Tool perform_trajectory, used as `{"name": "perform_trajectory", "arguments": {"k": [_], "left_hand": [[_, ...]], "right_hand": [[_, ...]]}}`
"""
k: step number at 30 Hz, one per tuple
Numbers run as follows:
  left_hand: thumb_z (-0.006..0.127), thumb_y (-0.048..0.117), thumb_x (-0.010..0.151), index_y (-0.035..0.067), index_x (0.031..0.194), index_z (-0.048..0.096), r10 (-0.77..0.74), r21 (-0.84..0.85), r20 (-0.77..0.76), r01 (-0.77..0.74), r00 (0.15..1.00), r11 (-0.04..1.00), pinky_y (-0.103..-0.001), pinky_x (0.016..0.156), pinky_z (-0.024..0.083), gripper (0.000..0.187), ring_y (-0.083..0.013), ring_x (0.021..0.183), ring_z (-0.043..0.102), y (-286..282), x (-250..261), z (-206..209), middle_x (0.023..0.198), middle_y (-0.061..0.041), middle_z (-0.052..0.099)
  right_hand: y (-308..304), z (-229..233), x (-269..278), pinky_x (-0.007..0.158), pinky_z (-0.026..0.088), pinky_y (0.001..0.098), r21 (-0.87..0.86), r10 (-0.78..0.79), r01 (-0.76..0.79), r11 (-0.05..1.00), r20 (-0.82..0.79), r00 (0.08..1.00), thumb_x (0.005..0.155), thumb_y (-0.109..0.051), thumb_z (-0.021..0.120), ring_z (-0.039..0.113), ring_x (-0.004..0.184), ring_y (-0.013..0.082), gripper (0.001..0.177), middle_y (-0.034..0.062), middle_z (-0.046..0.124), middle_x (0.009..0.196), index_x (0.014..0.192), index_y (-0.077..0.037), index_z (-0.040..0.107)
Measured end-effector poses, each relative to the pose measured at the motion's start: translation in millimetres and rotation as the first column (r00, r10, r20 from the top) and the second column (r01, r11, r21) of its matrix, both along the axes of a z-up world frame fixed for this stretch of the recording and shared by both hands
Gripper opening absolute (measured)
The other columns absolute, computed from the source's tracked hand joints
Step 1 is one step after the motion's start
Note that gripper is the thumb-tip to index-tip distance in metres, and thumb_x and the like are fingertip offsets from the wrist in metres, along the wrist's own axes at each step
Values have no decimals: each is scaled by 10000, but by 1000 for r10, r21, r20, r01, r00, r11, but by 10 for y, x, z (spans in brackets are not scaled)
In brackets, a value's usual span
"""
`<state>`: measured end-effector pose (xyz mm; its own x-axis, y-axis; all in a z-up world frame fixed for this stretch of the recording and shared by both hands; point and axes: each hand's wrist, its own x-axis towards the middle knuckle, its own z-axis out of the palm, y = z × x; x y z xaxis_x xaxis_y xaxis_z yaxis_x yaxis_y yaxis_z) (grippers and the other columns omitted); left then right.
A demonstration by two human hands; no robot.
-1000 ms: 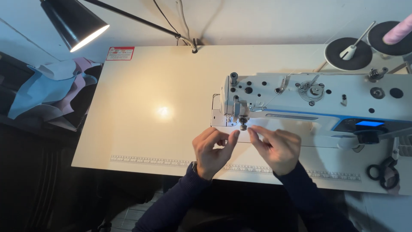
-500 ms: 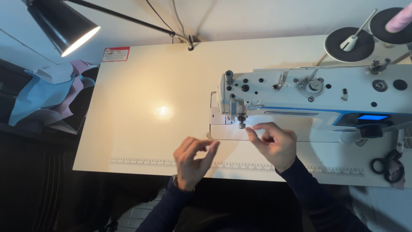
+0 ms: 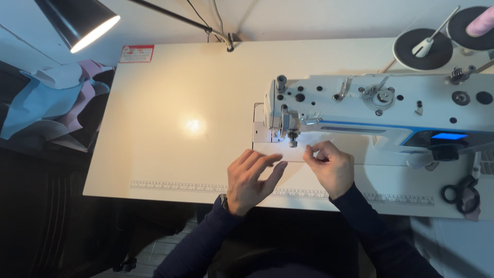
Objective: Threading a professional sewing machine at a workshop.
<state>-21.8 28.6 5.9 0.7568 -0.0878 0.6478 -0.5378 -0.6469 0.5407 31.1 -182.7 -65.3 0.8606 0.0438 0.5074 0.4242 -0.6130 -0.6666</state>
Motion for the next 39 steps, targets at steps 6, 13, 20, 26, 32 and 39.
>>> {"name": "perform_trajectory", "arguments": {"k": [6, 13, 20, 26, 32, 39], "left_hand": [[696, 266, 955, 47, 1233, 772, -94, 513, -42, 102, 995, 852, -327, 669, 452, 362, -168, 827, 567, -162, 62, -230, 870, -21, 556], [682, 367, 1010, 89, 870, 702, -143, 508, -188, 221, 972, 833, -353, 715, 458, 312, -203, 849, 560, 272, -505, -389, 897, -60, 563], [762, 454, 964, 119, 617, 644, -192, 484, -236, 286, 953, 827, -307, 495, 415, 497, -163, 532, 567, 1175, -1732, -1074, 555, -13, 563], [710, 548, 913, 73, 843, 748, -154, 468, 160, 63, 975, 881, -237, 425, 386, 482, -100, 449, 537, 1230, -1465, -716, 500, 25, 538], [746, 349, 1004, 77, 1245, 670, -246, 404, 213, 144, 946, 903, -347, 813, 523, 372, -191, 963, 685, 170, -465, 602, 1029, -45, 733], [683, 282, 1025, 95, 1392, 636, -565, 353, -29, 538, 824, 766, -405, 1021, 395, 414, -170, 1015, 628, -626, 78, 478, 998, 8, 628]], "right_hand": [[-112, -120, -262, 495, 474, 274, -15, 186, -188, 982, -75, 980, 807, -99, 830, 585, 476, 115, 218, 28, 562, 549, 789, -51, 618], [-443, 72, -457, 560, 531, 233, 88, 69, -57, 994, -138, 988, 844, -117, 813, 641, 542, 66, 182, 2, 637, 597, 828, -39, 650], [-670, 254, -430, 748, 621, 306, 738, 432, -53, 672, -333, 838, 940, -77, 621, 777, 888, 185, 81, 84, 736, 858, 864, -63, 597], [-850, 290, -503, 650, 457, 320, 999, 801, -44, 6, 21, 599, 1049, -53, 528, 513, 626, 126, 74, 9, 560, 709, 984, -74, 557], [-896, 598, -648, 444, 271, 238, 889, 691, 51, 454, -388, 610, 969, -19, 594, 351, 496, 49, 89, -46, 468, 623, 1058, -31, 594], [-1258, 708, -760, 484, 307, 217, 598, 534, -96, 796, -619, 576, 985, -98, 686, 395, 542, 36, 116, -48, 486, 655, 1012, 11, 656]]}}
